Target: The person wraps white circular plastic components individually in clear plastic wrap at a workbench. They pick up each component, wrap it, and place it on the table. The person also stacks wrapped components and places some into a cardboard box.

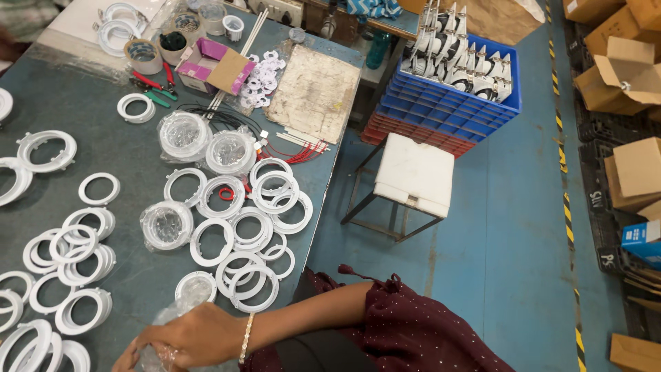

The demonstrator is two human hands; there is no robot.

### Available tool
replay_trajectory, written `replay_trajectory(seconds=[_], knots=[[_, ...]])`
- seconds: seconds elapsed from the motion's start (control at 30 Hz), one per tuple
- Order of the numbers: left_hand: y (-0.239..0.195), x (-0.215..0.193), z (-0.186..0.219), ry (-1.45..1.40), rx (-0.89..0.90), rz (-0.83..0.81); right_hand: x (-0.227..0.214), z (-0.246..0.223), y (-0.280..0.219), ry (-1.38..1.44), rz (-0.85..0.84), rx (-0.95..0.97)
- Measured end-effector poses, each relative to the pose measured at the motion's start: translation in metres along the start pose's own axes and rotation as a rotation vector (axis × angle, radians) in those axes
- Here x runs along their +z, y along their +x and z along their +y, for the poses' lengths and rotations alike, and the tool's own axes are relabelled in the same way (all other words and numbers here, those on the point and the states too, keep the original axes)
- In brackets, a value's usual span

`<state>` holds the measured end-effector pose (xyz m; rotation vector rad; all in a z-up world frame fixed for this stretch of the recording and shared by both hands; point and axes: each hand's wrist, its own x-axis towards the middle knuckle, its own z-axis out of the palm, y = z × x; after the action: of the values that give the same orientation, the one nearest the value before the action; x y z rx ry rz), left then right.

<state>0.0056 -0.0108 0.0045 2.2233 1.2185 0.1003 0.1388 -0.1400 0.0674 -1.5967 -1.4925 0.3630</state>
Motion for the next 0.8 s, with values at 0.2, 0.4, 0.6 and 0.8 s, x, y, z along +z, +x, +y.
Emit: replay_trajectory(seconds=[0.2,0.4,0.6,0.8], knots=[[-0.021,-0.012,0.029,0.014,0.217,0.166,-0.023,0.024,0.017,-0.021,-0.011,0.069],[-0.102,-0.031,0.030,-0.017,0.309,0.484,-0.003,0.032,0.023,0.335,-0.289,-0.101],[-0.140,-0.058,0.004,-0.556,-0.210,0.837,-0.042,0.104,0.038,0.552,-0.415,0.234],[-0.166,-0.071,-0.003,-0.686,-0.321,1.057,-0.011,0.117,0.013,0.130,-0.471,0.230]])
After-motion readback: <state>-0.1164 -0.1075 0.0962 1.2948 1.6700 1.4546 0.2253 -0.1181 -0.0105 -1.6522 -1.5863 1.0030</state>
